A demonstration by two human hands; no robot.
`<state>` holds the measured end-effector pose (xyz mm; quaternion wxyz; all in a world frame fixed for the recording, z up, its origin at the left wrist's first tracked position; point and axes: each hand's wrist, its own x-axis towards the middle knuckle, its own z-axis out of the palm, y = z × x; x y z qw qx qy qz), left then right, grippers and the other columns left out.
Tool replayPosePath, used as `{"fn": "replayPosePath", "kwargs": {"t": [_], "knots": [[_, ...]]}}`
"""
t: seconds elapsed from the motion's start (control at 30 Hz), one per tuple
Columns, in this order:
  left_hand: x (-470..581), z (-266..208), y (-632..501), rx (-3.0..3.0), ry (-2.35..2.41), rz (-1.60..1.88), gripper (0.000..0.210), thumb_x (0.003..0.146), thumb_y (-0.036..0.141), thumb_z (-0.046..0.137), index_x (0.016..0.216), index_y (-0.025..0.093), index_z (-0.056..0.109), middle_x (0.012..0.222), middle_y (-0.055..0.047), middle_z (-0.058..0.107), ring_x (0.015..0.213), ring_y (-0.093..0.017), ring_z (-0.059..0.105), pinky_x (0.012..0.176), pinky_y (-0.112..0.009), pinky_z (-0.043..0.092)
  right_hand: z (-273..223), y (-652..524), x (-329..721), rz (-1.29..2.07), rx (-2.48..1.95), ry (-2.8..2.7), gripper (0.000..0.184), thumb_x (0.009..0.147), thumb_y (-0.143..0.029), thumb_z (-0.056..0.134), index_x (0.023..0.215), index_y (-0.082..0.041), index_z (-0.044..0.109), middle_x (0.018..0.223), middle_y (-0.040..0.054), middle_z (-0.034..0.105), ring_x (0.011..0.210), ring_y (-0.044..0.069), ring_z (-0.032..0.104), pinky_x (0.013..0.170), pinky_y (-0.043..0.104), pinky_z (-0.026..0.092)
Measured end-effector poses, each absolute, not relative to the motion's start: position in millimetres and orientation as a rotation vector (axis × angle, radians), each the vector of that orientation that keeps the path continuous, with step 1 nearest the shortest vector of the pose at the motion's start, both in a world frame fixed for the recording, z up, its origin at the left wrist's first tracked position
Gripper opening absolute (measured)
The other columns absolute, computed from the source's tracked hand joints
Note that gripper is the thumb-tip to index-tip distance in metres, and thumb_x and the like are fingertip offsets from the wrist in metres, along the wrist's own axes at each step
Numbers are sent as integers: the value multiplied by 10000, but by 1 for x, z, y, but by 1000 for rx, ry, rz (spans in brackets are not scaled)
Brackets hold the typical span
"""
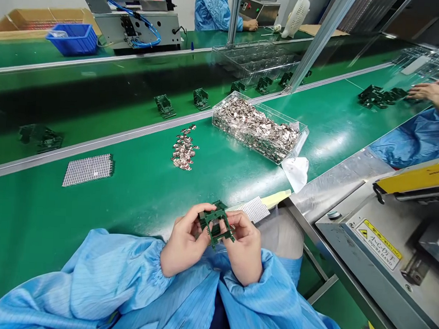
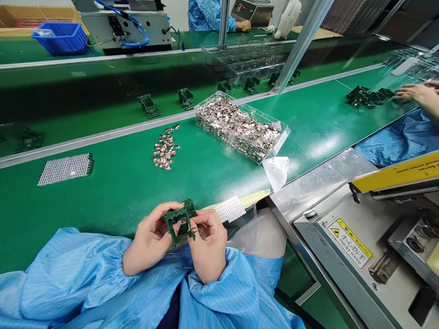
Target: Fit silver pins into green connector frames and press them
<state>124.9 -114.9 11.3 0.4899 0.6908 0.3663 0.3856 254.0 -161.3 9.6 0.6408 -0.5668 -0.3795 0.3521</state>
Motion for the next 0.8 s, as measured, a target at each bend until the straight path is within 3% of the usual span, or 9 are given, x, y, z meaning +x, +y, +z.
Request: {"fn": "replayPosePath", "kwargs": {"t": [0.33, 0.5, 0.63, 0.8], "knots": [[138, 19, -126, 1687, 858, 909, 273, 865, 166, 586, 1133, 213, 564, 921, -13, 669, 689, -89, 605, 602, -158, 485, 9, -181, 263, 856, -1295, -765, 164, 808, -299, 699, 715, -182, 630, 832, 54, 627, 777, 175, 607, 709, 282, 515], [147, 20, -133, 1679, 846, 808, 269, 866, 190, 579, 1134, 204, 566, 791, 7, 632, 568, -85, 521, 501, -169, 424, 4, -192, 269, 828, -1296, -729, 180, 823, -314, 695, 713, -189, 626, 842, 53, 620, 790, 181, 606, 716, 296, 512], [152, 18, -134, 1700, 764, 682, 278, 872, 235, 592, 1147, 199, 573, 865, -25, 649, 629, -107, 555, 542, -191, 451, -1, -205, 274, 775, -1287, -696, 209, 822, -327, 709, 700, -189, 611, 827, 44, 613, 778, 170, 599, 701, 280, 511], [168, 19, -117, 1608, 737, 686, 291, 859, 264, 611, 1133, 173, 570, 887, -37, 637, 706, -123, 591, 619, -208, 500, -21, -221, 296, 722, -1374, -529, 248, 871, -438, 652, 852, -190, 644, 801, 34, 637, 682, 150, 590, 633, 269, 510]]}}
